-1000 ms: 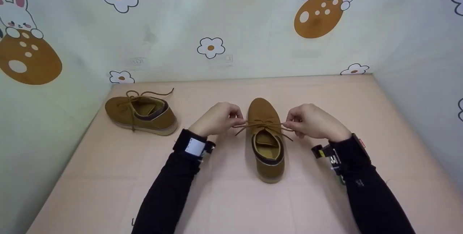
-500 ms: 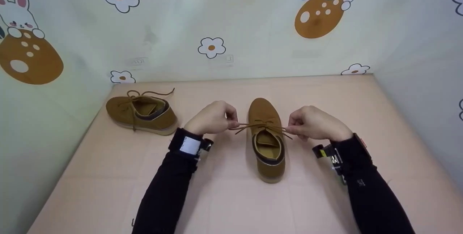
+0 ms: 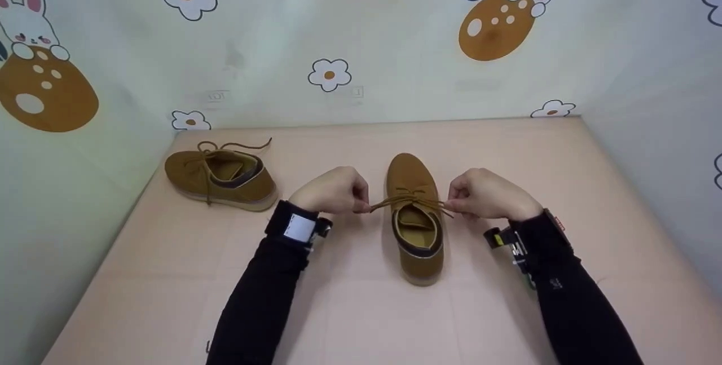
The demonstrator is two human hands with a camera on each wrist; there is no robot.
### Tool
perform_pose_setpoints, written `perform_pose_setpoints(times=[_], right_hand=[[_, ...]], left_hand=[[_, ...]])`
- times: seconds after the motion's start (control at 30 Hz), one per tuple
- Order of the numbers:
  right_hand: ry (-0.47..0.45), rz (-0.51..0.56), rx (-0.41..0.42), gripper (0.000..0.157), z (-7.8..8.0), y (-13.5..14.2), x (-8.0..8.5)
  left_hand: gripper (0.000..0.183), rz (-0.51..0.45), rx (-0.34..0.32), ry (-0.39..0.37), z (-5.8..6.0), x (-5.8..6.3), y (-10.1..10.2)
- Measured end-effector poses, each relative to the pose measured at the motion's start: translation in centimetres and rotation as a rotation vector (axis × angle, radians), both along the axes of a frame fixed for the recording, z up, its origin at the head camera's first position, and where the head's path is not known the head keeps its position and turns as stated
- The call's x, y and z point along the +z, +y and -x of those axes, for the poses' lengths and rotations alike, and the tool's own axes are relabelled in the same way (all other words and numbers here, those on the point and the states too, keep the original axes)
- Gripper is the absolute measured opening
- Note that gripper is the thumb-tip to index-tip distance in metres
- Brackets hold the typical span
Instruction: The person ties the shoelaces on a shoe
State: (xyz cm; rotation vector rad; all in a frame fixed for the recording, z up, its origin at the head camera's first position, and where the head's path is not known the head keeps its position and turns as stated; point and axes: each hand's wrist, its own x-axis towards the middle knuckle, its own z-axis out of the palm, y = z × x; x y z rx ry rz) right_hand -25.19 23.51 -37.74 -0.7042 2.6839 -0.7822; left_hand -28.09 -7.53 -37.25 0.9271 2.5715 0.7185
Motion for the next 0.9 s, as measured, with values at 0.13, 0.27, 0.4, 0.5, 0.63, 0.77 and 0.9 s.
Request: perform_pose_setpoints(times=[0.13, 0.27, 0.4, 0.5, 0.63, 0.77, 0.9], right_hand=[[0.01, 0.0, -0.037, 0.02, -0.1, -0.1, 0.5], [0.115, -0.025, -0.166, 0.026, -0.9, -0.1, 2.2], [0.193, -0.027, -0.245, 0.037, -2.2, -0.4, 3.8], [0.168, -0.021, -0.203, 0.043, -2.8, -1.0, 3.8], [0.095, -0.046, -0.139, 0.049, -3.3, -1.5, 2.5], [-0.019, -0.007, -0.125, 0.047, -3.8, -1.6, 0.8], [-0.159, 0.121, -0.122, 0.039, -4.2, -2.0, -0.3]], left_hand=[[0.011, 0.02, 0.051, -0.005, 0.0, 0.3, -0.2], [0.022, -0.008, 0.189, 0.067, -0.5, 1.5, -0.5], [0.038, -0.056, 0.224, 0.058, -1.7, 2.9, -0.1], [0.042, -0.059, 0.152, -0.028, -2.7, 2.7, 0.9], [0.049, -0.048, 0.117, -0.131, -3.7, 1.3, 2.4], [0.054, -0.117, 0.152, -0.189, -4.2, -0.3, 3.3], [0.047, -0.215, 0.201, -0.254, -4.7, -1.2, 4.0]])
